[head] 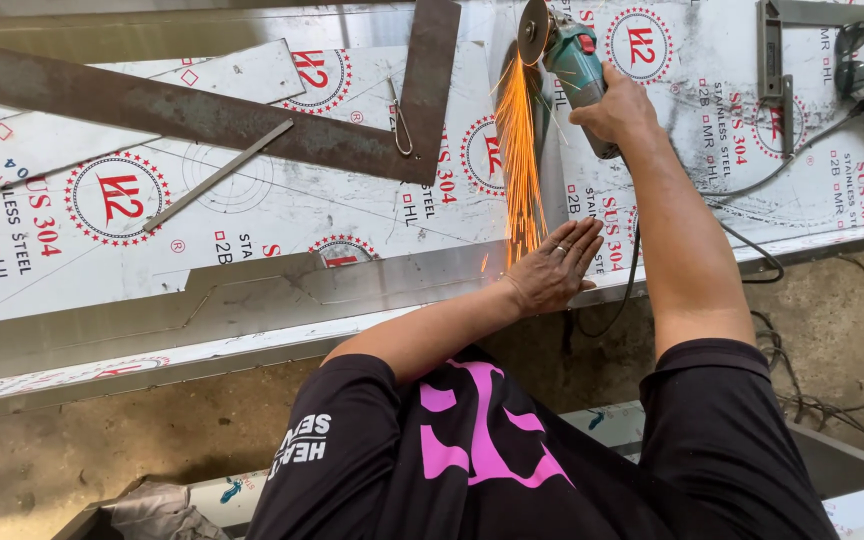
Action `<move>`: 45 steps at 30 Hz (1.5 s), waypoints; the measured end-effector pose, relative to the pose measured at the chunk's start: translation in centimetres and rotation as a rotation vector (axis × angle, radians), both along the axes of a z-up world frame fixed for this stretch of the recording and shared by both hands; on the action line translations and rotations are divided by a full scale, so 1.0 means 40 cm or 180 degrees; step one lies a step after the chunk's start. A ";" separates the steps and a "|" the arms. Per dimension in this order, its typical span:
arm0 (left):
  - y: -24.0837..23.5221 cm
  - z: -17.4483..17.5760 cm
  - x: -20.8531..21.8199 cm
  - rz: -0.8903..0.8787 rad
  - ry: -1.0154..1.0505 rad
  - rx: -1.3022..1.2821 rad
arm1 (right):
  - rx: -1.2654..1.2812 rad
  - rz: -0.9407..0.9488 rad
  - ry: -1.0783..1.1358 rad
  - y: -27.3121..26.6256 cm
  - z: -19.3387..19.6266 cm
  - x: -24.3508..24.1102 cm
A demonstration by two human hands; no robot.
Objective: Cutting a stainless steel sheet using an angle grinder.
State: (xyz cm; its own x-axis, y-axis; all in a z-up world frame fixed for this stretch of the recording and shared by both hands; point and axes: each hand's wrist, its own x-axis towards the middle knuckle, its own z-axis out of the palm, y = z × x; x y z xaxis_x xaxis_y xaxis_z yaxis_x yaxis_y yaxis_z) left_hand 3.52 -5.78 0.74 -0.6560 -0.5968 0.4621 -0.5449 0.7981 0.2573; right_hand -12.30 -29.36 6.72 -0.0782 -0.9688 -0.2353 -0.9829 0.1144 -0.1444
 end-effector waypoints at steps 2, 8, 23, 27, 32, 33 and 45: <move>0.000 0.004 0.001 -0.0025 -0.0005 0.0035 | -0.0017 -0.0001 -0.0013 0.002 0.008 0.010; -0.001 -0.002 -0.001 -0.0011 0.0002 -0.0006 | -0.0004 0.0010 -0.0005 0.023 0.012 -0.004; -0.001 -0.010 -0.006 -0.0053 0.0008 -0.0093 | 0.0157 -0.0038 0.0136 0.170 0.035 -0.016; -0.003 -0.026 -0.015 -0.0020 -0.0066 -0.0240 | 0.0196 -0.0069 0.0163 0.219 0.038 -0.022; -0.005 -0.033 -0.027 -0.0052 -0.0044 -0.0315 | 0.0246 -0.0144 0.0154 0.284 0.057 -0.028; -0.004 -0.028 -0.027 -0.0065 -0.0042 -0.0315 | 0.0246 -0.0157 0.0154 0.296 0.056 -0.032; 0.075 -0.028 -0.048 -0.0125 -0.0171 -0.0338 | 0.0419 -0.0128 0.0273 0.441 0.078 -0.061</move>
